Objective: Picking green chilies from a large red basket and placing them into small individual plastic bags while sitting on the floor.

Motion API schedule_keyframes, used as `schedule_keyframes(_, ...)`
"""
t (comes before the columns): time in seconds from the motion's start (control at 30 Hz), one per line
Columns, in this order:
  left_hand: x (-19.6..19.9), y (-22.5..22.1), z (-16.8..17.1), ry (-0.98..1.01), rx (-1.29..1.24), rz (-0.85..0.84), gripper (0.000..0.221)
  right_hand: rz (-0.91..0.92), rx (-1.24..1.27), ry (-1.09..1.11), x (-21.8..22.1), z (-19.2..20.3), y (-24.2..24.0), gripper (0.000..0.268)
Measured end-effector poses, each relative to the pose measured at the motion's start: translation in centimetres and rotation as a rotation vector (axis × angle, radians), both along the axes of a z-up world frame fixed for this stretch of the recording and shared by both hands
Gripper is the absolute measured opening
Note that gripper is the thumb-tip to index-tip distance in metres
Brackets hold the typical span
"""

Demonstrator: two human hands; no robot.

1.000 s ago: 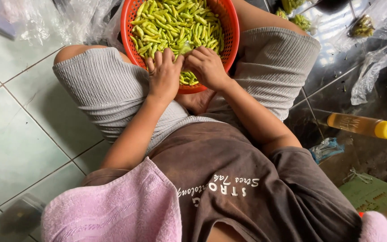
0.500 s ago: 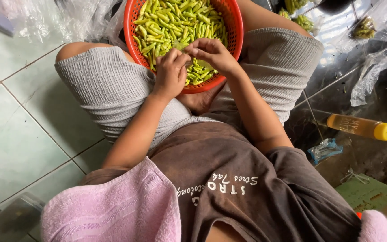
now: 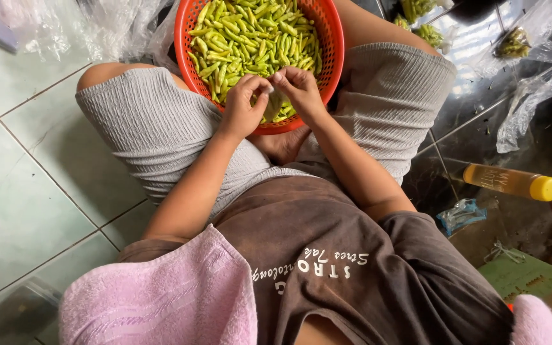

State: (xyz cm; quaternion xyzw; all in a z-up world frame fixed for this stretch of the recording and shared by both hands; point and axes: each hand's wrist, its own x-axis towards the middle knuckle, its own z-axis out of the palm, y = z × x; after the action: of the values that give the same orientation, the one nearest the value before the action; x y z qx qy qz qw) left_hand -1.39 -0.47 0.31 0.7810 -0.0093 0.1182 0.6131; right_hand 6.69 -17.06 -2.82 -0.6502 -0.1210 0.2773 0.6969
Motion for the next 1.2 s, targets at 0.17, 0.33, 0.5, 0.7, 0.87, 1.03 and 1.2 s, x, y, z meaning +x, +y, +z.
schedule_keyframes(0.17,0.4,0.9,-2.1,0.063,-0.02,-0.012,0.014,-0.057,-0.021,-0.119,-0.2,0.4,0.6,0.019)
schedule_keyframes(0.33,0.5,0.4,-1.3,0.039,-0.028,-0.049,0.018,-0.203,-0.021,0.007,-0.2,-1.3,0.4,0.025)
schedule_keyframes(0.5,0.5,0.5,-2.5,0.095,-0.023,0.007,0.014,-0.133,-0.202,-0.154,-0.4,-1.5,-0.1,0.019)
schedule_keyframes(0.7,0.5,0.6,-3.3,0.135,0.0,0.027,0.016,-0.027,-0.29,-0.456,-0.2,-1.7,-0.4,0.021)
schedule_keyframes(0.87,0.7,-0.3,-1.2,0.04,0.125,0.065,0.019,-0.109,-0.279,-0.498,-0.8,-2.1,0.2,0.017)
schedule_keyframes(1.03,1.4,-1.5,-1.6,-0.044,0.475,0.132,0.038,-0.194,-0.108,-0.441,-1.6,0.7,1.9,0.033)
schedule_keyframes(1.2,2.3,-1.3,-1.1,0.056,0.453,0.203,0.024,-0.129,0.192,-0.309,-0.9,-0.2,2.1,0.037)
